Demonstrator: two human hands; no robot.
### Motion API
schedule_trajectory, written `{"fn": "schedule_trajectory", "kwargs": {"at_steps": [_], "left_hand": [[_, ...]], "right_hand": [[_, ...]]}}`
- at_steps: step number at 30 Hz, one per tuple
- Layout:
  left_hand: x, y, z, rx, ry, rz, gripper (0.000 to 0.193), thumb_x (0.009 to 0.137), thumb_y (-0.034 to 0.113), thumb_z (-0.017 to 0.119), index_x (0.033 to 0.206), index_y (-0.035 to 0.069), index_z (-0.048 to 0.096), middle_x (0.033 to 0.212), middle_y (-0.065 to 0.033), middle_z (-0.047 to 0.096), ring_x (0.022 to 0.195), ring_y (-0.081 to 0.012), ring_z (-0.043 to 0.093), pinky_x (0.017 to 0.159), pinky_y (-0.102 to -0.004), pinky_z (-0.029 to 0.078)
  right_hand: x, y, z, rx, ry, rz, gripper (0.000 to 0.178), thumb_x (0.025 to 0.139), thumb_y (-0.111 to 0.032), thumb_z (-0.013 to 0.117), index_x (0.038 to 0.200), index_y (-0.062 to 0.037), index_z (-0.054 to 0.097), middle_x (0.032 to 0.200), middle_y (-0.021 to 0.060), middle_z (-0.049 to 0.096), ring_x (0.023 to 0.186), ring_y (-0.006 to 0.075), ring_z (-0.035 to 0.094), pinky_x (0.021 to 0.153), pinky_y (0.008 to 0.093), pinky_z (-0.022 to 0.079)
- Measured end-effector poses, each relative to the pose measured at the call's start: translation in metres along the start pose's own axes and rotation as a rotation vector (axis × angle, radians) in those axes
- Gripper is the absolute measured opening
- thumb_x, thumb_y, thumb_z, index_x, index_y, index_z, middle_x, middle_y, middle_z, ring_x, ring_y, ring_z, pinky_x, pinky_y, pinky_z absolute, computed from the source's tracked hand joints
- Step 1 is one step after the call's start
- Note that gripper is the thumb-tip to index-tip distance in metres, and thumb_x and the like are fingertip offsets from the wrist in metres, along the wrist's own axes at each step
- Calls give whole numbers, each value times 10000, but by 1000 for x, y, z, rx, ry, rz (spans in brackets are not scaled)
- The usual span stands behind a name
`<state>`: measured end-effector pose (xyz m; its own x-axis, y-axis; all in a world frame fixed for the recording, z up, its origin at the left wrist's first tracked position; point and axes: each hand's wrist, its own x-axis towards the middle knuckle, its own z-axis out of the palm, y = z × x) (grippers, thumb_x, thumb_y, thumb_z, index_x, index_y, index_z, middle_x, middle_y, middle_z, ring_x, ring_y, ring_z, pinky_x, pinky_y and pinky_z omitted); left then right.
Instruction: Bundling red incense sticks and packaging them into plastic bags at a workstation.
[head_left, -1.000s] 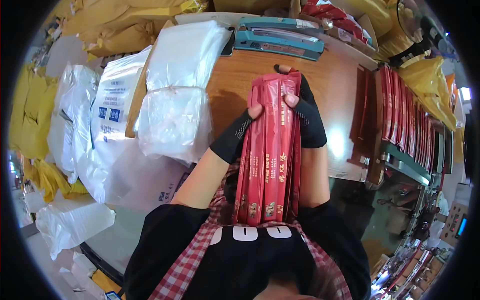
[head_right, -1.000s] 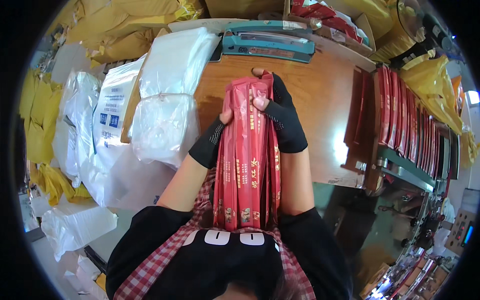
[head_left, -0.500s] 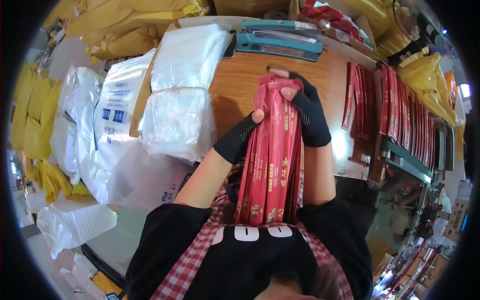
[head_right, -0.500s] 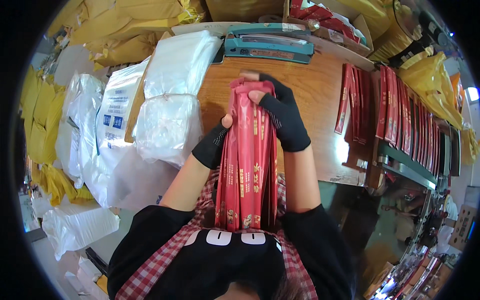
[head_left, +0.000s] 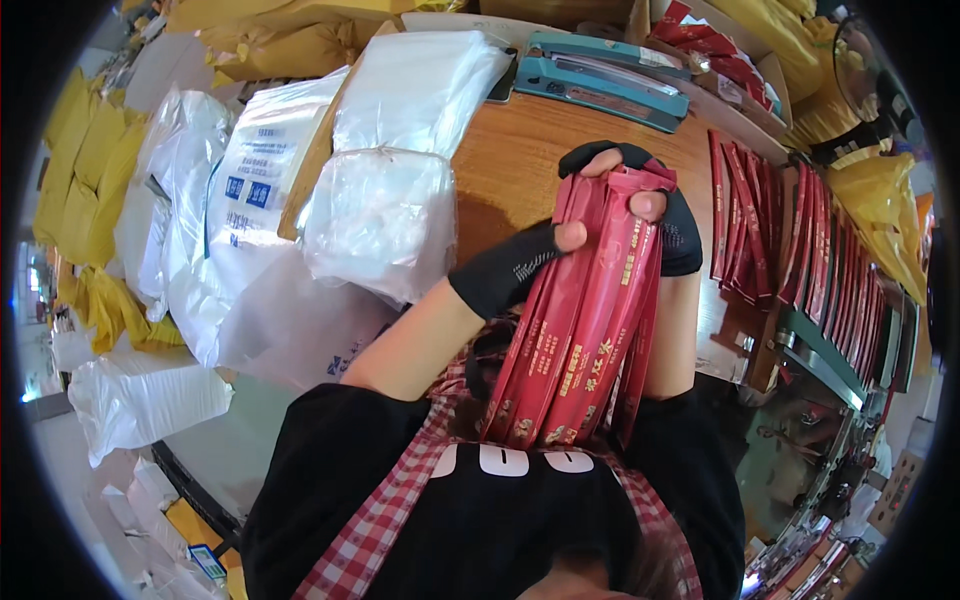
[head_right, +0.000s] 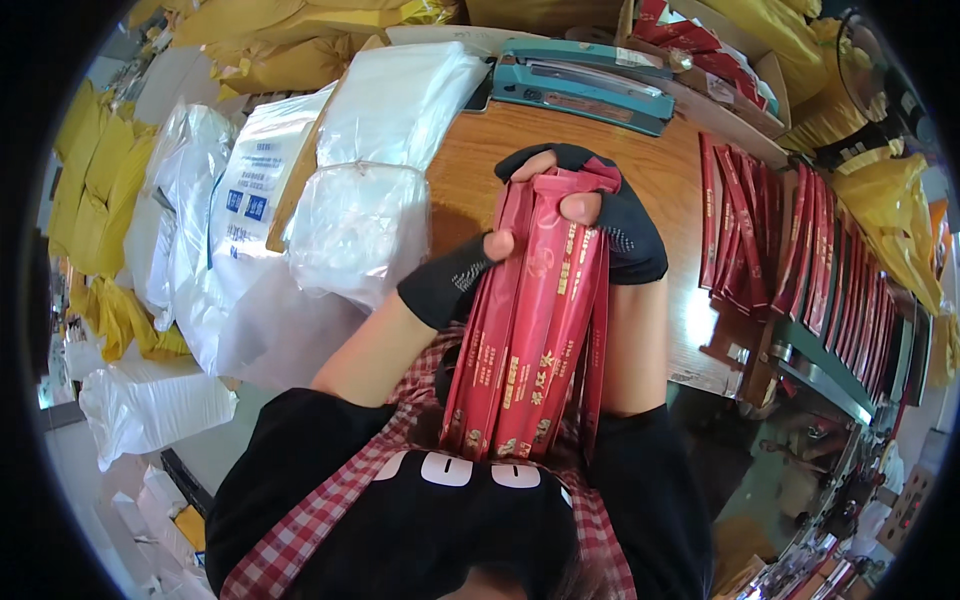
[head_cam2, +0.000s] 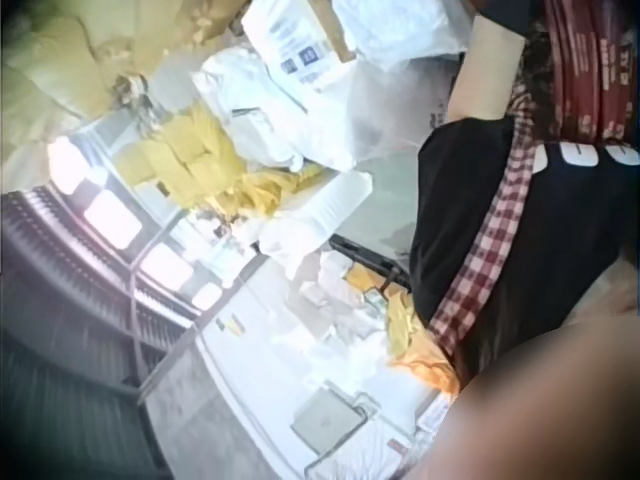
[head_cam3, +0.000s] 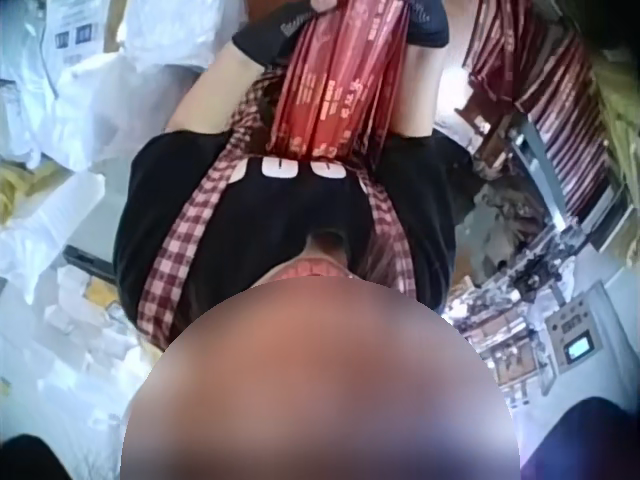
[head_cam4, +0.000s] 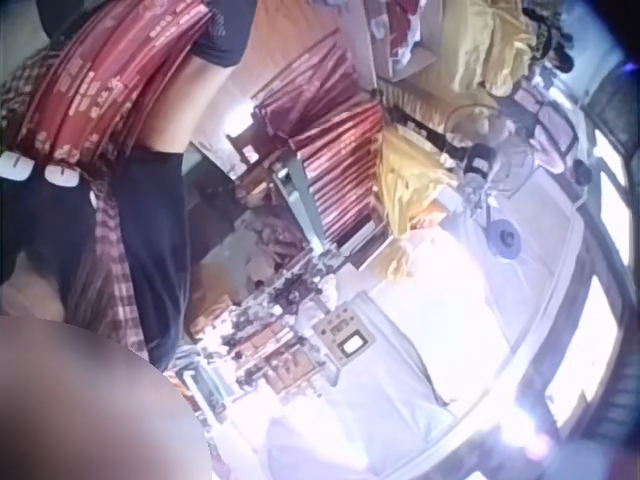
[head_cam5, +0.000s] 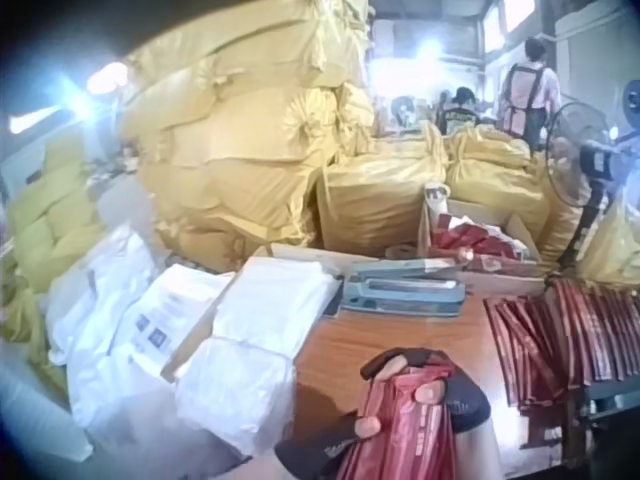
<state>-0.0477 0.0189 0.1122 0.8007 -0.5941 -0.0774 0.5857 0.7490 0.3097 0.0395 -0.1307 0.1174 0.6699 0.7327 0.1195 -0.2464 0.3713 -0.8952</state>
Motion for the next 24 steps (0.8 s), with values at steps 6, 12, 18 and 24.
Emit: {"fn": "schedule_trajectory", "kwargs": {"at_steps": [6,12,18,24], "left_hand": [[-7,12,7,306,122,85,708,793,330,706,1340,39,363,1153,-109,572,1026,-194,604,902,-317,498],[-22,17,14,387,83,197,675,780,319,705,1322,44,410,1150,-98,572,1008,-185,597,882,-310,491],[-34,20,4,231,65,226,614,804,285,699,1307,59,428,1172,-71,553,1040,-163,570,888,-296,477],[-125,37,-135,1502,1093,1083,685,743,173,743,1334,50,420,1251,-147,472,1167,-279,460,978,-384,383]], "right_hand": [[4,0,1,-20,18,72,768,698,-377,663,1303,48,452,1250,202,517,1035,257,580,901,353,476],[16,-8,43,159,114,-8,1027,607,-333,748,1462,-34,263,1070,105,620,934,181,618,846,288,481],[30,20,33,84,-5,17,645,613,-392,692,1089,32,594,1181,174,559,986,247,586,864,331,464],[29,40,0,234,-154,-50,510,654,-373,650,954,36,595,1097,195,549,978,301,556,870,390,459]]}}
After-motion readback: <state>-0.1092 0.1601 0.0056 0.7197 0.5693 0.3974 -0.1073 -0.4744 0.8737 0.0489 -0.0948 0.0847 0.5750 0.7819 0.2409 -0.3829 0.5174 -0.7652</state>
